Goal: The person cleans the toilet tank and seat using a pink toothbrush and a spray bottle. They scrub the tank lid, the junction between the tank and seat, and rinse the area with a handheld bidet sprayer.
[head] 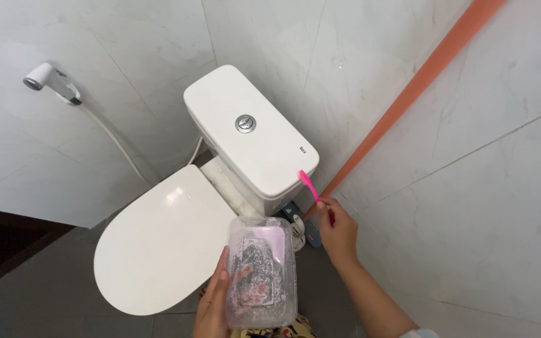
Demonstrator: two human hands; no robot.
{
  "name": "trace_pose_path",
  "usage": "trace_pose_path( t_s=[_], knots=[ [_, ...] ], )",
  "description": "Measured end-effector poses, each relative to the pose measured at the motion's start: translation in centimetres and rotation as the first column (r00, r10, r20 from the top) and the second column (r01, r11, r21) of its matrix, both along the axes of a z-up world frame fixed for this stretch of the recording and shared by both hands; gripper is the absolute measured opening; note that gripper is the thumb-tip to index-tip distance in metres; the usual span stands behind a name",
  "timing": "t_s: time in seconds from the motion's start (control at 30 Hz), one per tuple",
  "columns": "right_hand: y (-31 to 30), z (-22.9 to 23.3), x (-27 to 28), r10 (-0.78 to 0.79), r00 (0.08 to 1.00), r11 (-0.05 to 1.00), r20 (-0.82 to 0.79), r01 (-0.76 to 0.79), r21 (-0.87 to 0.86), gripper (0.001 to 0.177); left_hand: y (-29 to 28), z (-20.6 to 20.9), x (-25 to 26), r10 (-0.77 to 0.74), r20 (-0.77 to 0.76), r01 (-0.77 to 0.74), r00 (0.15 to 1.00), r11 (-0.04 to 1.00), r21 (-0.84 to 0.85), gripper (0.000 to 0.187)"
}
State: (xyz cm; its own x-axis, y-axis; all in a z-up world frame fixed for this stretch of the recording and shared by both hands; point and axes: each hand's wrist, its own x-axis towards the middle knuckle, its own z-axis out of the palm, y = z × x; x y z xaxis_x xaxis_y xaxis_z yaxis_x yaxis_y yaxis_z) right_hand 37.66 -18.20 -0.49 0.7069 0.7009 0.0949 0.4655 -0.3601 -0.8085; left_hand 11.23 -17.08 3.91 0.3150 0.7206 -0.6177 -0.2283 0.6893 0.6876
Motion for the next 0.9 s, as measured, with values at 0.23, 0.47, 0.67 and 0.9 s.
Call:
trace_pose_path(
  t_s=[0.23,0.47,0.67,0.9],
  knots=[
    [-2.1,-3.9,-5.3,-0.090,0.977,0.996,-0.191,0.091,-0.006,0.030,0.7,-0.6,0.6,0.036,0.076,-0.026,0.996,0.992,-0.125,0.061],
    [1.9,-6.5,-6.7,-0.080,0.459,0.947,-0.885,0.313,0.077,0.030,0.8,-1.9,-0.5,-0.037,0.051,0.038,0.998,0.999,-0.012,0.067],
    [2.2,-10.0,-9.6,0.061,0.391,0.953,-0.918,0.251,0.170,0.033,4.2,-0.4,-3.6,-0.053,-0.044,0.049,0.998,0.995,-0.082,0.077],
    [4.1,-7.6,-11.4,-0.002,0.452,0.970,-0.892,0.219,0.109,0.034,4.7,0.8,-3.4,-0.083,-0.096,0.084,0.992,0.996,0.000,0.073]
  ],
)
